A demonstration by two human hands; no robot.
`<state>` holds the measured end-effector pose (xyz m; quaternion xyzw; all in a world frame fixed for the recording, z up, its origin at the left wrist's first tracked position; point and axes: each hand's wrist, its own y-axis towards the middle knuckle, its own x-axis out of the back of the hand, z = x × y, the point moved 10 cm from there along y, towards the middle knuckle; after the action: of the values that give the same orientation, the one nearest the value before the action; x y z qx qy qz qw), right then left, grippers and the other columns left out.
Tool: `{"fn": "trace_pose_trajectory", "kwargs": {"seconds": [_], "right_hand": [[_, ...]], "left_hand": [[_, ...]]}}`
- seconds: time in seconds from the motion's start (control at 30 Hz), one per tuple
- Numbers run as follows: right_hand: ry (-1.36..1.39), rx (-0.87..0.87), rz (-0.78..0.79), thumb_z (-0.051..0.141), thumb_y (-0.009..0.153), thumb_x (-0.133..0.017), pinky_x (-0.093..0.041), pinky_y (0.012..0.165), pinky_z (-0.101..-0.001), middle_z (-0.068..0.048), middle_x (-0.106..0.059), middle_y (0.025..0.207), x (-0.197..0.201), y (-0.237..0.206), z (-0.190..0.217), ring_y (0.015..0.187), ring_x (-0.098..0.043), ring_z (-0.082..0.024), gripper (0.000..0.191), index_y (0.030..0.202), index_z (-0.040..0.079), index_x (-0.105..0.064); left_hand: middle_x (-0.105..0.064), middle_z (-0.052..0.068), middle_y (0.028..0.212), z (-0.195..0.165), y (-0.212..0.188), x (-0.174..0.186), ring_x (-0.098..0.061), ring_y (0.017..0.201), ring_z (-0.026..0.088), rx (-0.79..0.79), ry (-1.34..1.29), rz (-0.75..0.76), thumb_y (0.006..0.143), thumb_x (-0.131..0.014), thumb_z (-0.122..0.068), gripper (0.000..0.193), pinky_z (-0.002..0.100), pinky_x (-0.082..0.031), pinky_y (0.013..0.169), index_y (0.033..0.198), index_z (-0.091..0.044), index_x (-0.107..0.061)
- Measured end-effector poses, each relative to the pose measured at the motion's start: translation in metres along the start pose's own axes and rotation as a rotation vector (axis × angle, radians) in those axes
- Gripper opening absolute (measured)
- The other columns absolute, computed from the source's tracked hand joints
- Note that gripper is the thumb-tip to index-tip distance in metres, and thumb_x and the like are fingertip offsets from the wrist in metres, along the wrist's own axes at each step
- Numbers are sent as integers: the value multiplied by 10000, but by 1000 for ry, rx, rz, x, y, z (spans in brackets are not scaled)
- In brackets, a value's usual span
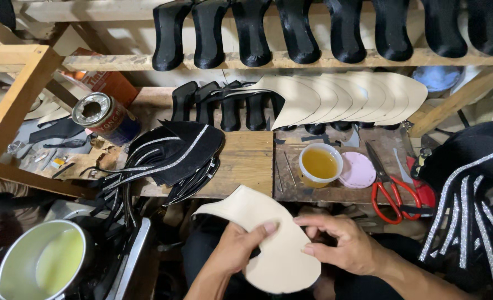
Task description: The person repeatedly picks up a beige shoe sole, applies a yellow liquid to its edges with a finger, and places it on a stack. The person also handles black shoe parts and a small container of liquid.
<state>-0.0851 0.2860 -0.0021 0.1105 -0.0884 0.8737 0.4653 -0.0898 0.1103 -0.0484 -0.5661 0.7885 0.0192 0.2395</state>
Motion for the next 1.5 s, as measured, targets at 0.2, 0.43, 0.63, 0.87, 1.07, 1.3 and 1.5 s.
{"fn": "trace_pose_trajectory", "kwargs": {"seconds": [0.2, 0.43, 0.63, 0.87, 1.07, 1.3, 1.5], "right_hand": [[-568, 55, -237, 289, 835, -757, -580, 878, -352, -49, -754, 1093, 49, 26, 17, 991, -747, -209, 392, 1173, 92, -735], [-1029, 134, -350, 391, 739, -801, -346, 1120, -525, -166, -569, 1411, 96, 54, 15, 1406, -420, -382, 336, 855, 75, -811], [-869, 216, -347, 289, 751, -792, -324, 1186, -504, -126, -578, 1428, 92, 47, 35, 1473, -394, -351, 227, 762, 63, -774], [-292, 261, 60, 33, 808, -673, -305, 1189, -502, -159, -397, 1599, 17, 17, 47, 1500, -367, -344, 311, 1099, 71, -777], [-53, 343, 99, -115, 807, -556, -366, 1220, -507, -202, -339, 1663, -2, 14, 31, 1543, -368, -366, 516, 1226, 111, -755], [405, 99, 109, -55, 849, -718, -520, 1034, -402, -183, -695, 1244, 2, -1, -20, 1165, -659, -248, 539, 1364, 74, -623], [30, 167, 116, 34, 881, -745, -609, 781, -313, -70, -777, 906, 7, -1, -6, 836, -731, -147, 404, 1282, 36, -692]], "left_hand": [[-750, 110, 1075, 14, -4, -14, -709, 979, 196, 127, 181, 168, 819, -784, -156, 441, 325, -577, 856, 1204, 31, -675], [-753, 136, 1036, 30, 0, 0, -726, 931, 230, 225, -12, 87, 776, -774, -118, 450, 352, -586, 809, 1179, 52, -673], [-744, 133, 1043, 35, 2, -1, -722, 942, 227, 240, -89, 116, 772, -761, -72, 454, 350, -585, 833, 1194, 61, -660], [-753, 117, 1068, 36, -6, -11, -722, 957, 212, 326, -104, 127, 743, -754, -74, 507, 331, -576, 839, 1233, 28, -669], [-748, 112, 1081, 25, -6, -16, -717, 984, 210, 235, -144, 154, 777, -734, -56, 473, 326, -579, 852, 1236, 28, -660], [-742, 167, 1071, 26, -2, 0, -732, 930, 231, 134, -123, 116, 837, -735, -107, 425, 348, -599, 799, 1211, 86, -670], [-732, 149, 1079, 46, -6, -8, -739, 937, 225, 282, -180, 188, 777, -760, -70, 480, 361, -617, 809, 1232, 28, -644]]}}
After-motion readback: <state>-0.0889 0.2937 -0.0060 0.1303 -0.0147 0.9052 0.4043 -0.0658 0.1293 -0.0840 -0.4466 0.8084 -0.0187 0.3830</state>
